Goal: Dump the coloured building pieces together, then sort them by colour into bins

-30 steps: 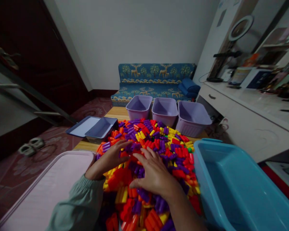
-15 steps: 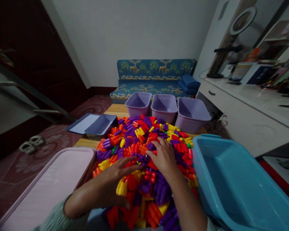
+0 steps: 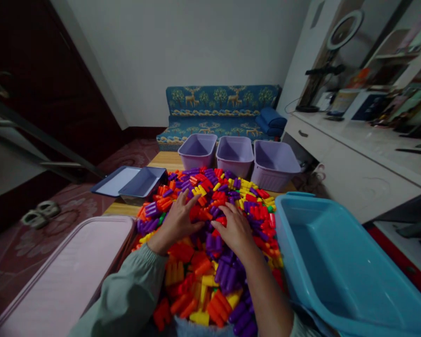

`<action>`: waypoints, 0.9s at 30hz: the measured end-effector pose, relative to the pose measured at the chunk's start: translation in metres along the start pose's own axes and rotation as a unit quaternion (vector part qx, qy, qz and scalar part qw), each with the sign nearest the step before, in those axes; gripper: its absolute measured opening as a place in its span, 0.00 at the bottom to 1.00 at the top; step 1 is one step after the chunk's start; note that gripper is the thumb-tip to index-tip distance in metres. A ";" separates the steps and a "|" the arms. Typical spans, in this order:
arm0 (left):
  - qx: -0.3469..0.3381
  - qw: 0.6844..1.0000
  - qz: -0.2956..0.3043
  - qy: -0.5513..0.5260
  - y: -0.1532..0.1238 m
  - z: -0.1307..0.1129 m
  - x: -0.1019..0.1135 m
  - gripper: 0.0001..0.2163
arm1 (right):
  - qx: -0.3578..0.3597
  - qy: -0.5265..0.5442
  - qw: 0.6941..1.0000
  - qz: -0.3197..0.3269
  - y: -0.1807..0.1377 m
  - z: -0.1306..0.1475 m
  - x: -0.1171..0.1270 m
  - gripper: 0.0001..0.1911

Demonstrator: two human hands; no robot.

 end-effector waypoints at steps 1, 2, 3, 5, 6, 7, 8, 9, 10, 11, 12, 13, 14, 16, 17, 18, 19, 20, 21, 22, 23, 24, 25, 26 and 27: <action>0.000 1.000 0.020 -0.007 0.006 0.002 -0.001 0.40 | -0.007 0.011 1.000 0.018 -0.001 -0.001 0.001 0.30; -0.006 0.999 0.041 -0.016 0.008 0.002 -0.001 0.41 | -0.011 0.022 0.999 0.037 -0.003 -0.002 0.003 0.32; -0.017 0.998 0.061 -0.030 0.007 0.002 -0.001 0.41 | -0.012 0.030 0.998 0.055 -0.007 -0.001 0.006 0.35; -0.045 0.993 0.093 -0.060 -0.005 0.001 0.001 0.42 | -0.002 0.027 0.995 0.093 -0.018 0.002 0.013 0.42; -0.063 0.989 0.110 -0.071 -0.015 0.000 0.002 0.43 | 0.009 0.018 0.993 0.116 -0.025 0.005 0.015 0.45; -0.076 0.985 0.132 -0.075 -0.027 0.000 0.000 0.45 | 0.019 0.007 0.990 0.141 -0.033 0.008 0.014 0.48; -0.084 0.982 0.155 -0.072 -0.039 0.000 -0.003 0.48 | 0.031 -0.003 0.986 0.164 -0.040 0.010 0.013 0.51; -0.084 0.978 0.177 -0.065 -0.052 0.001 -0.007 0.50 | 0.040 -0.012 0.982 0.182 -0.047 0.012 0.010 0.54; -0.080 0.975 0.198 -0.057 -0.063 0.002 -0.013 0.52 | 0.047 -0.020 0.979 0.196 -0.053 0.014 0.005 0.56; -0.073 0.973 0.214 -0.048 -0.072 0.004 -0.019 0.54 | 0.051 -0.028 0.977 0.203 -0.057 0.015 0.001 0.57; -0.067 0.972 0.222 -0.039 -0.079 0.004 -0.025 0.55 | 0.051 -0.036 0.977 0.206 -0.060 0.015 -0.005 0.59; -0.064 0.972 0.223 -0.029 -0.084 0.004 -0.030 0.55 | 0.047 -0.044 0.976 0.206 -0.061 0.014 -0.011 0.59; -0.063 0.974 0.217 -0.018 -0.086 0.003 -0.034 0.55 | 0.042 -0.051 0.977 0.204 -0.060 0.014 -0.016 0.60; -0.065 0.980 0.190 0.003 -0.084 -0.001 -0.039 0.54 | 0.030 -0.057 0.981 0.186 -0.054 0.013 -0.024 0.59; -0.067 0.983 0.172 0.010 -0.081 -0.003 -0.040 0.52 | 0.024 -0.054 0.984 0.166 -0.050 0.013 -0.024 0.57; -0.068 0.986 0.153 0.010 -0.077 -0.005 -0.040 0.50 | 0.021 -0.046 0.988 0.143 -0.045 0.014 -0.023 0.54; -0.068 0.989 0.133 0.003 -0.072 -0.007 -0.039 0.47 | 0.021 -0.034 0.992 0.117 -0.041 0.017 -0.021 0.51; -0.066 0.992 0.110 -0.010 -0.068 -0.008 -0.036 0.44 | 0.021 -0.018 0.996 0.090 -0.037 0.019 -0.018 0.47; -0.063 0.994 0.087 -0.029 -0.063 -0.008 -0.032 0.41 | 0.022 0.002 0.998 0.064 -0.033 0.022 -0.014 0.43; -0.061 0.994 0.067 -0.054 -0.058 -0.008 -0.028 0.39 | 0.026 0.024 0.999 0.040 -0.028 0.026 -0.010 0.39; -0.062 0.993 0.052 -0.082 -0.052 -0.008 -0.025 0.36 | 0.030 0.046 0.998 0.020 -0.023 0.029 -0.006 0.36; -0.066 0.991 0.041 -0.108 -0.046 -0.009 -0.021 0.35 | 0.036 0.069 0.997 0.002 -0.018 0.033 -0.003 0.33; -0.074 0.988 0.033 -0.130 -0.040 -0.010 -0.018 0.34 | 0.044 0.090 0.995 -0.014 -0.011 0.036 0.002 0.31; -0.083 0.985 0.029 -0.146 -0.033 -0.011 -0.015 0.33 | 0.053 0.110 0.992 -0.027 -0.004 0.038 0.006 0.29; -0.092 0.983 0.027 -0.154 -0.026 -0.012 -0.012 0.33 | 0.061 0.125 0.990 -0.037 0.003 0.040 0.010 0.29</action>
Point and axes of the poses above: each hand's wrist, its own y-axis towards the middle knuckle, its own x-axis out of the back of the hand, z = x × y, the point moved 10 cm from there along y, towards the middle knuckle, and after that the axes turned 13 degrees about z, right-handed, at the moved point
